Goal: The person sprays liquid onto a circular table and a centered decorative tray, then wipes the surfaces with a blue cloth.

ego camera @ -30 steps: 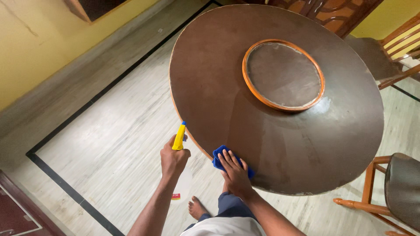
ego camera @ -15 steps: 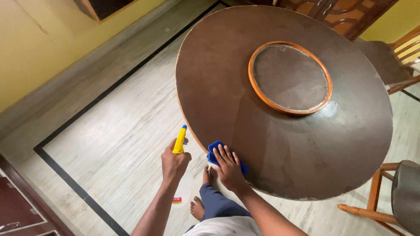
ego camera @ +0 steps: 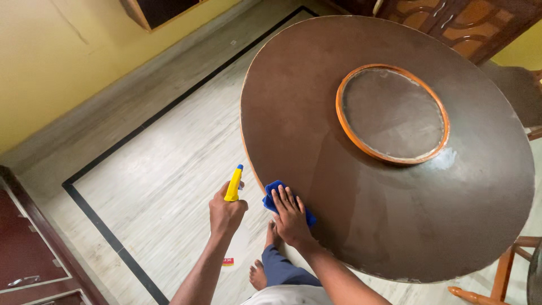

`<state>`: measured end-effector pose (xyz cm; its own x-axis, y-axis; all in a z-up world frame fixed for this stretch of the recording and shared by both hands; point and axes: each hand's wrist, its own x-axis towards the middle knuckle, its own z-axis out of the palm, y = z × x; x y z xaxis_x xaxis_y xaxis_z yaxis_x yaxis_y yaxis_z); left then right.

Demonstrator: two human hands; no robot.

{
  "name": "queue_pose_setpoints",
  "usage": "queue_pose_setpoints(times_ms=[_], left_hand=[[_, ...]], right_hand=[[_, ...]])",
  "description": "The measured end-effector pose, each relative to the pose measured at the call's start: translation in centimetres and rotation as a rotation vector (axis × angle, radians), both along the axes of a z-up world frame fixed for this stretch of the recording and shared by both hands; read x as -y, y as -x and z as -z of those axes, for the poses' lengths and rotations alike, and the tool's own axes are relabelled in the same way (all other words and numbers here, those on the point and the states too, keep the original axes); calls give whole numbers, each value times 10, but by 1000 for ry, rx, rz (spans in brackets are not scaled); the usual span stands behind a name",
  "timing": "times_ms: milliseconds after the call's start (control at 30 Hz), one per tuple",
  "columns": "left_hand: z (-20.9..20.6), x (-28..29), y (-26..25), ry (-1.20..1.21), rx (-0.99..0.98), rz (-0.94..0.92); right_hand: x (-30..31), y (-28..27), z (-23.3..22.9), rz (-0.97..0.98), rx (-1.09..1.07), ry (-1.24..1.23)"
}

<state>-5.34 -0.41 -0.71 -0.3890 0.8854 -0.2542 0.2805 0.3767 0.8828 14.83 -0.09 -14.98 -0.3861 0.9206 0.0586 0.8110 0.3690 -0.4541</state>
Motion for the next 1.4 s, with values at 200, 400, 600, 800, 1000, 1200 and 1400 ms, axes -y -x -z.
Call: queue_pose_setpoints(times_ms=[200, 400, 600, 800, 1000, 1200, 1400], left_hand=[[-2, -5, 1, -3, -10, -19], [0, -11, 0, 31, 13, -33], [1, -19, 1, 43, 12, -39], [0, -28, 1, 42, -8, -29], [-3, -38, -2, 64, 11, -26], [1, -45, -3, 53, 2, -8], [4, -53, -2, 78, 1, -10]], right_hand=[[-13, 10, 0, -29, 9, -12], [-19, 18, -8, 24, 16, -88], [-22, 24, -13, 73, 55, -134], [-31, 19, -10, 82, 56, -165], [-43, 14, -8, 113, 81, -176], [-57, 8, -9, 161, 95, -199], [-71, -2, -8, 168, 94, -191]])
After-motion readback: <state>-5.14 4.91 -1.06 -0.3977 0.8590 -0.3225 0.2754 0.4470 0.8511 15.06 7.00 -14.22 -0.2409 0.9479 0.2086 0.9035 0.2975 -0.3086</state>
